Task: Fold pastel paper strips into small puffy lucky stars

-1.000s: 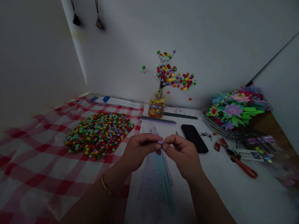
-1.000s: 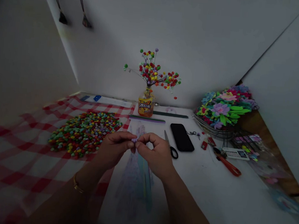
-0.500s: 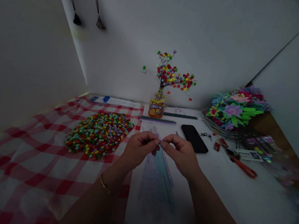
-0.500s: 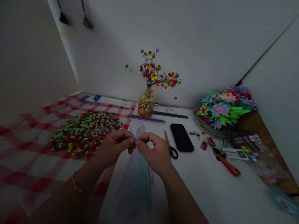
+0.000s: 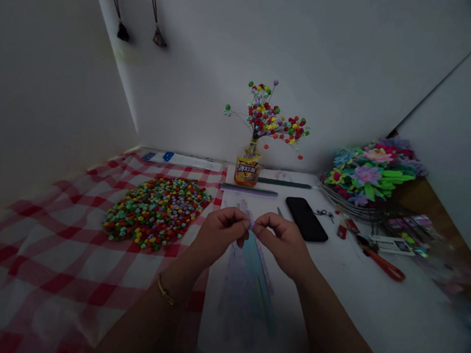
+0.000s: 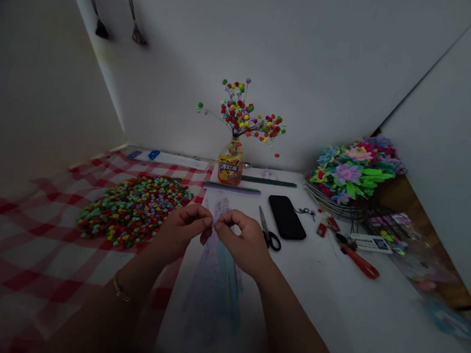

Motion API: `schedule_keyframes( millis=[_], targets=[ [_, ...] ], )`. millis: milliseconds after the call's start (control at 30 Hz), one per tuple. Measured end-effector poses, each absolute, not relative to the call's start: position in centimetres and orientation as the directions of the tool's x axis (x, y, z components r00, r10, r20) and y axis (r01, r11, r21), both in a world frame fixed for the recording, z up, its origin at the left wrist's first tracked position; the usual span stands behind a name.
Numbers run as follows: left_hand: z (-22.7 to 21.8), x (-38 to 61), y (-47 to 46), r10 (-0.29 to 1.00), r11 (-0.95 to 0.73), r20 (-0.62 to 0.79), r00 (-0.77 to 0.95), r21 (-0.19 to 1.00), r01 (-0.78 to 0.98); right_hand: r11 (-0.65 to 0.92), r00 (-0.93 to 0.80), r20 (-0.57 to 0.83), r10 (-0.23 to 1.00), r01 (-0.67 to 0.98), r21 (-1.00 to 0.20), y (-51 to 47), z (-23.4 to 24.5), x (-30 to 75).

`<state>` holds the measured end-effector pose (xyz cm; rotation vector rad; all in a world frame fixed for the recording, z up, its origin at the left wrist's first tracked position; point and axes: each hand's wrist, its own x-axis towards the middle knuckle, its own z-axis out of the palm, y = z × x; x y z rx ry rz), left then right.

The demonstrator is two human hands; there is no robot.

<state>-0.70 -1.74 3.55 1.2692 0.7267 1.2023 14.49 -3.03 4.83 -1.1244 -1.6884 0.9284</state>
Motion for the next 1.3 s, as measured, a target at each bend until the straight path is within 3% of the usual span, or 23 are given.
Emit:
schedule_keyframes(
  millis=[267,800,1100,1300],
  targets=[
    [2.5,-0.5,-1.5,0.926,-0.073,0.241,0.290,0.869,-0.490,0.321,-0.113,0.308,0.945,0.126,-0.939,-3.2,4.4,14.2],
    [2.7,-0.6,-1.6,0.938,-0.056,0.207,0.277,0.881,-0.469,0.326,-0.121,0.305,0.945,0.249,-0.912,-3.5,4.9,14.4],
    [2.9,-0.5,-1.7,0.925,-0.019,0.225,0.307,0.832,-0.554,0.308,-0.083,0.299,0.951,0.133,-0.942,-3.6,4.6,14.0],
    [2.9,-0.5,-1.6,0.933,-0.059,0.234,0.275,0.850,-0.523,0.305,-0.101,0.291,0.951,0.178,-0.935,-3.6,4.5,14.0]
  ],
)
